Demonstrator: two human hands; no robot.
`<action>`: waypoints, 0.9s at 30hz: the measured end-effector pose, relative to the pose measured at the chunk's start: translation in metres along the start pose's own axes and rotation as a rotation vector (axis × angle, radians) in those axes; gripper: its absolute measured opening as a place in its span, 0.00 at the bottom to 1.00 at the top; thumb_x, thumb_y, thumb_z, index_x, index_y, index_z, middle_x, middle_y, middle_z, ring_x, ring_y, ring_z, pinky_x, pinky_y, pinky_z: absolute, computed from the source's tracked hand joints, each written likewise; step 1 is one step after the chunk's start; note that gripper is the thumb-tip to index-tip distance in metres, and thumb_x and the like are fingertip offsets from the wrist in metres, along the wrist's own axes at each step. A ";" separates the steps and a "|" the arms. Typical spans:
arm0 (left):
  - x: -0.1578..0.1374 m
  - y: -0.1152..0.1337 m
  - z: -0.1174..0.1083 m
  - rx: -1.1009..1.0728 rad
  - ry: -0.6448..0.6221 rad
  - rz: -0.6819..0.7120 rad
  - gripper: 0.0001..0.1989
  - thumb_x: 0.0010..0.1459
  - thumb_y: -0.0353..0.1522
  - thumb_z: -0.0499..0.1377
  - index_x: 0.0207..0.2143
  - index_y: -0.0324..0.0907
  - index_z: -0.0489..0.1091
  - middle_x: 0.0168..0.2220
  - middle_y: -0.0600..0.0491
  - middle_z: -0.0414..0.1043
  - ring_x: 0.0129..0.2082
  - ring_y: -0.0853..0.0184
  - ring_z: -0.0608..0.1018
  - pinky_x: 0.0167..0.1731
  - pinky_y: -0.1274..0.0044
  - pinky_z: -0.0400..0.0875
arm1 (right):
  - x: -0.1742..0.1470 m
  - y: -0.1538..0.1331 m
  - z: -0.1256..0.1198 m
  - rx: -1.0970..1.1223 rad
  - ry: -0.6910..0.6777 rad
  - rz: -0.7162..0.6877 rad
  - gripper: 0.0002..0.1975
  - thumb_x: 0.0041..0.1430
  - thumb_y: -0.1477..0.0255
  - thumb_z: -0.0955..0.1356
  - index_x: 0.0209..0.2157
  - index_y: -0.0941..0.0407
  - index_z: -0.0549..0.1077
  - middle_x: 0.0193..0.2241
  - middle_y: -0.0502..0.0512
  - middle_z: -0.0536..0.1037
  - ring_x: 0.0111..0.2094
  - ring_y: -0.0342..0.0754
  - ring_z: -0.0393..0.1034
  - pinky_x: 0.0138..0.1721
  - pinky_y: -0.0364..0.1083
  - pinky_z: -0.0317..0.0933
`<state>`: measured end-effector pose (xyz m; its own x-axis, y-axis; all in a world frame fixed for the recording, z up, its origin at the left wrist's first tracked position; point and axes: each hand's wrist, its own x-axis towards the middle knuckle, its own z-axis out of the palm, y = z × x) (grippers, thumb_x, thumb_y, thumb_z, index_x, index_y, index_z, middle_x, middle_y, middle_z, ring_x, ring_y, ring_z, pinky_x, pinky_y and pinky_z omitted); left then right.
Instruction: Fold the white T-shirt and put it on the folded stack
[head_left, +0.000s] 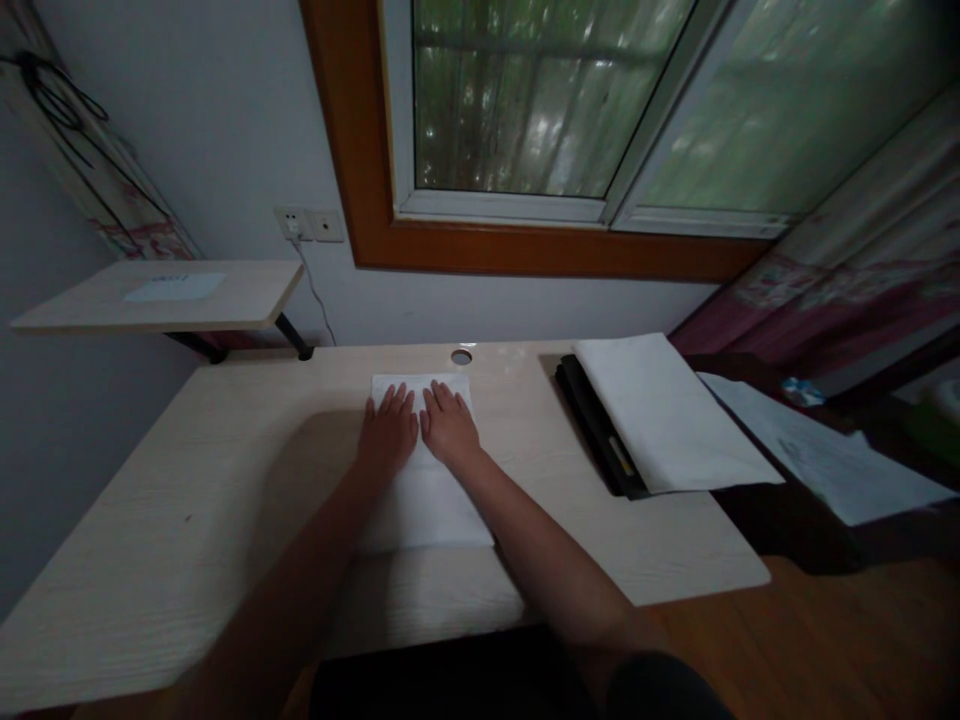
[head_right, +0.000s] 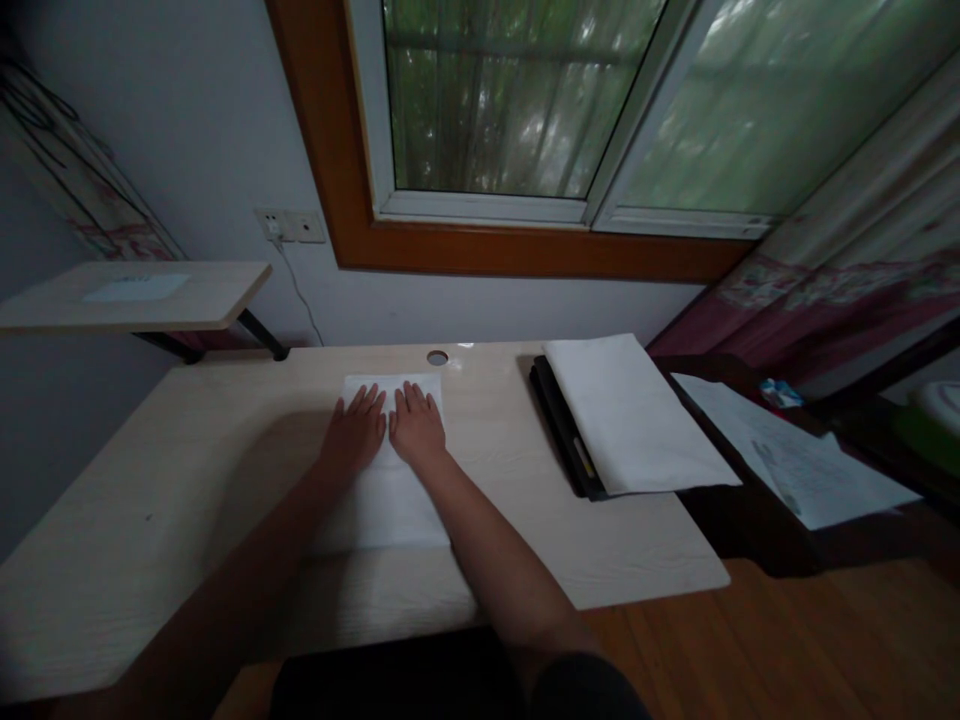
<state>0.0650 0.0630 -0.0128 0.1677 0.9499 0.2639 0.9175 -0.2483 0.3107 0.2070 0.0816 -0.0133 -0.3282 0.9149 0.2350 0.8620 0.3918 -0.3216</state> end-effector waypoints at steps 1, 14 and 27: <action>0.000 -0.004 0.001 -0.022 0.009 -0.005 0.26 0.68 0.33 0.47 0.67 0.43 0.61 0.71 0.41 0.55 0.72 0.51 0.55 0.69 0.48 0.37 | 0.001 0.003 0.002 -0.011 -0.003 0.009 0.26 0.73 0.67 0.59 0.68 0.61 0.61 0.71 0.65 0.54 0.72 0.56 0.46 0.71 0.60 0.40; -0.035 -0.021 -0.039 -0.002 0.089 -0.083 0.29 0.68 0.32 0.46 0.70 0.43 0.55 0.74 0.43 0.46 0.74 0.47 0.45 0.68 0.44 0.31 | -0.024 0.038 -0.043 -0.042 0.048 0.158 0.29 0.68 0.77 0.57 0.70 0.65 0.57 0.71 0.68 0.53 0.72 0.60 0.44 0.71 0.63 0.39; -0.125 0.011 -0.025 0.003 -0.024 0.010 0.29 0.69 0.38 0.46 0.71 0.45 0.56 0.72 0.44 0.52 0.73 0.54 0.53 0.71 0.54 0.40 | -0.124 -0.012 -0.021 0.018 0.010 -0.064 0.30 0.73 0.63 0.61 0.70 0.63 0.57 0.71 0.66 0.51 0.73 0.58 0.43 0.72 0.60 0.42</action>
<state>0.0449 -0.0635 -0.0199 0.1856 0.9516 0.2451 0.9169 -0.2574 0.3049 0.2456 -0.0381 -0.0199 -0.3786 0.8867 0.2652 0.8320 0.4516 -0.3222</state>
